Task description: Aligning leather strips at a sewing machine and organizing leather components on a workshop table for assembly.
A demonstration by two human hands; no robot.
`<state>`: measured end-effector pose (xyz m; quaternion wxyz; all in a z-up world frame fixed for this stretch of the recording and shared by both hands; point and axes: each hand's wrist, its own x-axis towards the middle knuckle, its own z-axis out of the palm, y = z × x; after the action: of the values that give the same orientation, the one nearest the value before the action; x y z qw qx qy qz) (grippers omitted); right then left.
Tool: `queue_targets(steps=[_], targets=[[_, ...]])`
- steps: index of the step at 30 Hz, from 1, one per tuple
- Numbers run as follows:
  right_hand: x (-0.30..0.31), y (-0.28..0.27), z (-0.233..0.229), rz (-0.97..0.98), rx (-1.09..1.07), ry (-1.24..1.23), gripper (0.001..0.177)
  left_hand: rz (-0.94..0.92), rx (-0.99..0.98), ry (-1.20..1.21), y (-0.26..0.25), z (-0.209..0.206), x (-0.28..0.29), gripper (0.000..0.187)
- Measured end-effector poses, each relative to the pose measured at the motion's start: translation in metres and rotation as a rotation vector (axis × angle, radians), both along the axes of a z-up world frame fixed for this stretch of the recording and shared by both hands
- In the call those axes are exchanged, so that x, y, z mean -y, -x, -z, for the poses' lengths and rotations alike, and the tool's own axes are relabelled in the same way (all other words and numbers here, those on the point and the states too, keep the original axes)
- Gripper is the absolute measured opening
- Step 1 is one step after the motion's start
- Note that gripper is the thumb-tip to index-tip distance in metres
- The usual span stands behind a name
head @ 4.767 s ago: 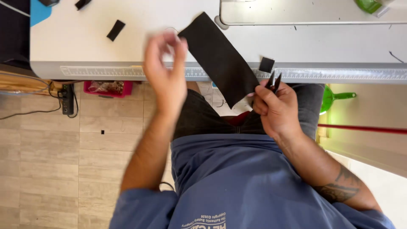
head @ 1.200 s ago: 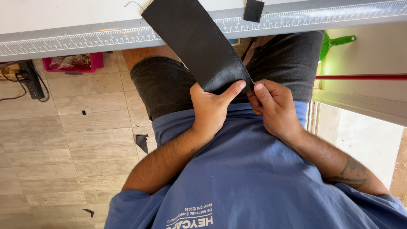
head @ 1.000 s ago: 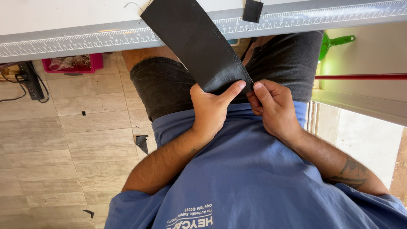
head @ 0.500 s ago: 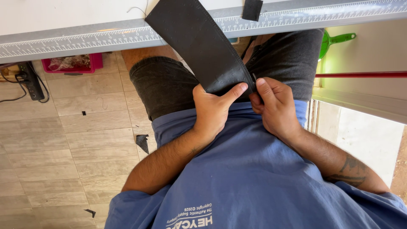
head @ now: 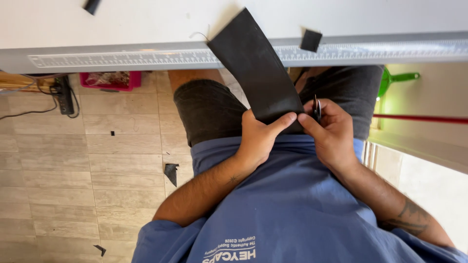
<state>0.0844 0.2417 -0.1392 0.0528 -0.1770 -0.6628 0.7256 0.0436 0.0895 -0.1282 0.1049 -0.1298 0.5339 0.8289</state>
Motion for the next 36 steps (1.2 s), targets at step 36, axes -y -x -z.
queue_targets(steps=[36], targets=[[-0.071,0.023,-0.104,-0.756,-0.296,-0.489,0.005,-0.052,-1.298,1.018,0.078,-0.048,0.149,0.010]])
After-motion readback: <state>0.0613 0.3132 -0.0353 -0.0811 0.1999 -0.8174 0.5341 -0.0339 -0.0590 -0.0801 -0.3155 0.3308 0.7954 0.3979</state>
